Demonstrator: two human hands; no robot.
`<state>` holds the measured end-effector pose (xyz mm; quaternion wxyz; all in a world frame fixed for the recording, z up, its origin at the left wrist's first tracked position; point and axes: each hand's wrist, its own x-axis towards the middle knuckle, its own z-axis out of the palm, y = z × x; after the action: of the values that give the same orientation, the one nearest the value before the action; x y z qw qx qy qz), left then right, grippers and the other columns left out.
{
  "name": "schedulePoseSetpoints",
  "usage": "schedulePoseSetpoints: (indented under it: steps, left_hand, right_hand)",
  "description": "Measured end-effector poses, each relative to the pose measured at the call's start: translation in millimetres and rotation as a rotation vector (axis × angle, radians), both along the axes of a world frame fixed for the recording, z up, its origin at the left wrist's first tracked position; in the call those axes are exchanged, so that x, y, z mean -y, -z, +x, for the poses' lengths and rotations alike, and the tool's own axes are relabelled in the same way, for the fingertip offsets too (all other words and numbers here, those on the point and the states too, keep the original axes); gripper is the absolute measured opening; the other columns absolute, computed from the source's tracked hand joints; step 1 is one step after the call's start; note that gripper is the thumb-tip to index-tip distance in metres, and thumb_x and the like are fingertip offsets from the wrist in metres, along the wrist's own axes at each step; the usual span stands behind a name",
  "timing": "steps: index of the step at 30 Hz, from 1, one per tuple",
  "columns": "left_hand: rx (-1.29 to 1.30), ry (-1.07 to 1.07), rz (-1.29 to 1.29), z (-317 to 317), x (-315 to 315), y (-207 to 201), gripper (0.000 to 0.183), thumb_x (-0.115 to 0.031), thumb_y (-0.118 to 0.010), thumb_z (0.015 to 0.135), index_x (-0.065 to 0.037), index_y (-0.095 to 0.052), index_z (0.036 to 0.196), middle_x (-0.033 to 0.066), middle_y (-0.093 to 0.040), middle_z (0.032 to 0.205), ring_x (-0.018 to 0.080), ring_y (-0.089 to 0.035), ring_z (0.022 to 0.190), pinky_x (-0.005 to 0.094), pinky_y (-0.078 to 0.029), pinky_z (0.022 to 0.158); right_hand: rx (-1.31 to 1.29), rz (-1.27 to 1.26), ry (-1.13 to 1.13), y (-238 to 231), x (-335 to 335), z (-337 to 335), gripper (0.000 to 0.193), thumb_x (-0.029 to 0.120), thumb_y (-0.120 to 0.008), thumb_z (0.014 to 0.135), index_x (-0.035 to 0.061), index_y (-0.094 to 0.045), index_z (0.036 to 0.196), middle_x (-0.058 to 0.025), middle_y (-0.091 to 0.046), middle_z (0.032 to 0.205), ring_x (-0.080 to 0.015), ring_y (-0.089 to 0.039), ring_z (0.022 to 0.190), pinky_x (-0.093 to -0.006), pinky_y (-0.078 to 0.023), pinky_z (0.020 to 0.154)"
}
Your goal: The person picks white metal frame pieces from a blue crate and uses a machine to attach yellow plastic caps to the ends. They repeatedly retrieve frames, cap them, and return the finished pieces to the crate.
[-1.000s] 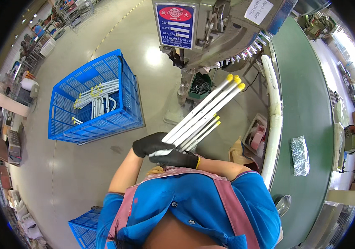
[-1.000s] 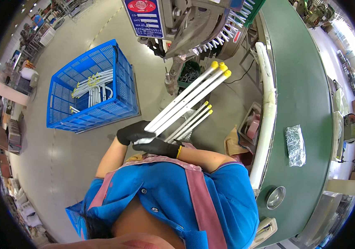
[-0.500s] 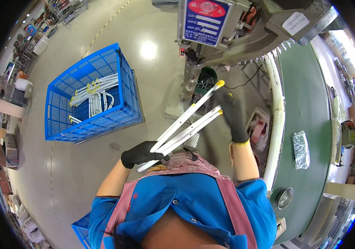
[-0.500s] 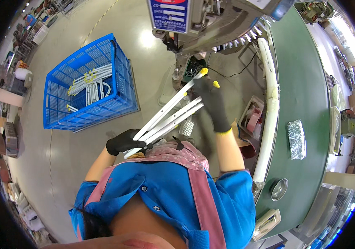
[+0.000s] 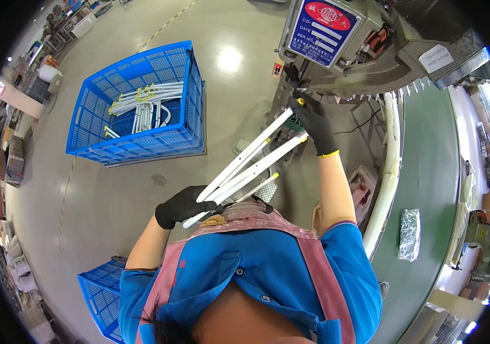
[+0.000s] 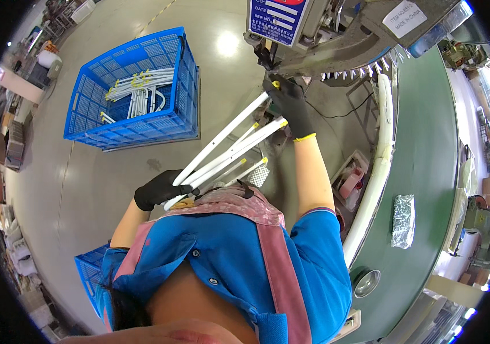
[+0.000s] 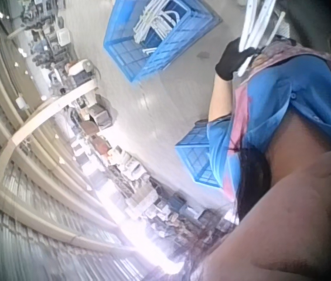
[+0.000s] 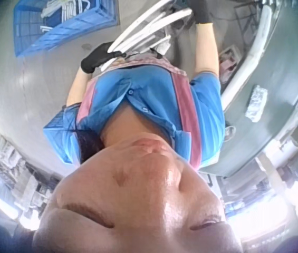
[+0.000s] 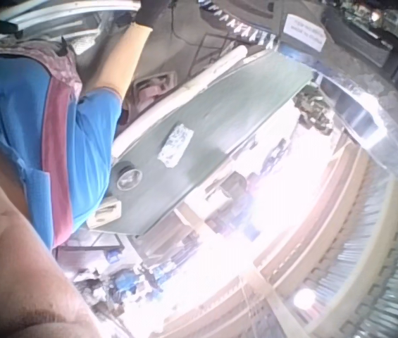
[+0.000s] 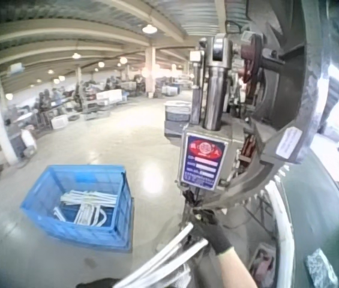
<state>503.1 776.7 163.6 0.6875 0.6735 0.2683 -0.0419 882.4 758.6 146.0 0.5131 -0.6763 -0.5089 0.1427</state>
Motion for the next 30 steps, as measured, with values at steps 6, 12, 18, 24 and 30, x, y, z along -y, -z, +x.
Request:
schedulePoseSetpoints:
  steps: [6, 12, 18, 24, 30]
  left_hand:
    - [-0.015, -0.141, -0.177, -1.5, 9.7, 5.4, 0.044, -0.023, -0.066, 0.086, 0.002, -0.054, 0.12, 0.0103, -0.066, 0.096, 0.0132, -0.062, 0.081, 0.027, -0.051, 0.072]
    - [-0.038, -0.14, -0.184, 0.3, 8.4, 24.0, 0.044, -0.023, -0.064, 0.087, 0.001, -0.052, 0.122, 0.0085, -0.065, 0.095, 0.011, -0.061, 0.076, 0.0251, -0.051, 0.065]
    - [-0.049, -0.141, -0.217, 2.6, 4.6, 24.6, 0.044, -0.025, -0.063, 0.088, 0.001, -0.052, 0.121, 0.0089, -0.066, 0.094, 0.0107, -0.06, 0.073, 0.0255, -0.051, 0.064]
    - [-0.05, -0.123, -0.237, 1.9, -2.9, 32.5, 0.043, -0.026, -0.064, 0.088, 0.001, -0.054, 0.119, 0.0086, -0.066, 0.094, 0.0111, -0.06, 0.069, 0.0258, -0.051, 0.064]
    - [-0.057, -0.106, -0.232, -0.2, -10.9, 41.1, 0.043, -0.025, -0.065, 0.087, 0.002, -0.054, 0.119, 0.0095, -0.067, 0.093, 0.0122, -0.061, 0.067, 0.026, -0.051, 0.063]
  right_hand:
    - [1.019, 0.223, -0.093, 3.9, -13.0, 12.3, 0.026, 0.012, -0.057, 0.086, 0.0129, -0.065, 0.111, -0.0073, -0.062, 0.107, -0.022, -0.057, 0.103, -0.0329, -0.044, 0.088]
    - [0.822, 0.198, -0.15, 31.9, -32.4, 21.9, 0.018, 0.015, -0.062, 0.082, 0.0137, -0.064, 0.1, -0.0075, -0.062, 0.101, -0.025, -0.059, 0.096, -0.0375, -0.047, 0.078]
    - [0.687, 0.33, -0.208, 24.6, -30.8, 26.5, 0.016, 0.017, -0.063, 0.082, 0.0123, -0.063, 0.097, -0.0073, -0.063, 0.093, -0.0273, -0.061, 0.081, -0.0376, -0.048, 0.067]
    - [0.918, 0.327, -0.16, 24.2, -33.5, 26.3, 0.023, 0.015, -0.064, 0.08, 0.0109, -0.065, 0.102, -0.0077, -0.063, 0.095, -0.0263, -0.061, 0.087, -0.0378, -0.048, 0.076]
    - [0.383, 0.134, -0.177, 14.4, -34.1, 15.3, 0.021, 0.013, -0.064, 0.079, 0.0081, -0.067, 0.1, -0.0117, -0.067, 0.09, -0.0288, -0.064, 0.085, -0.0376, -0.048, 0.076]
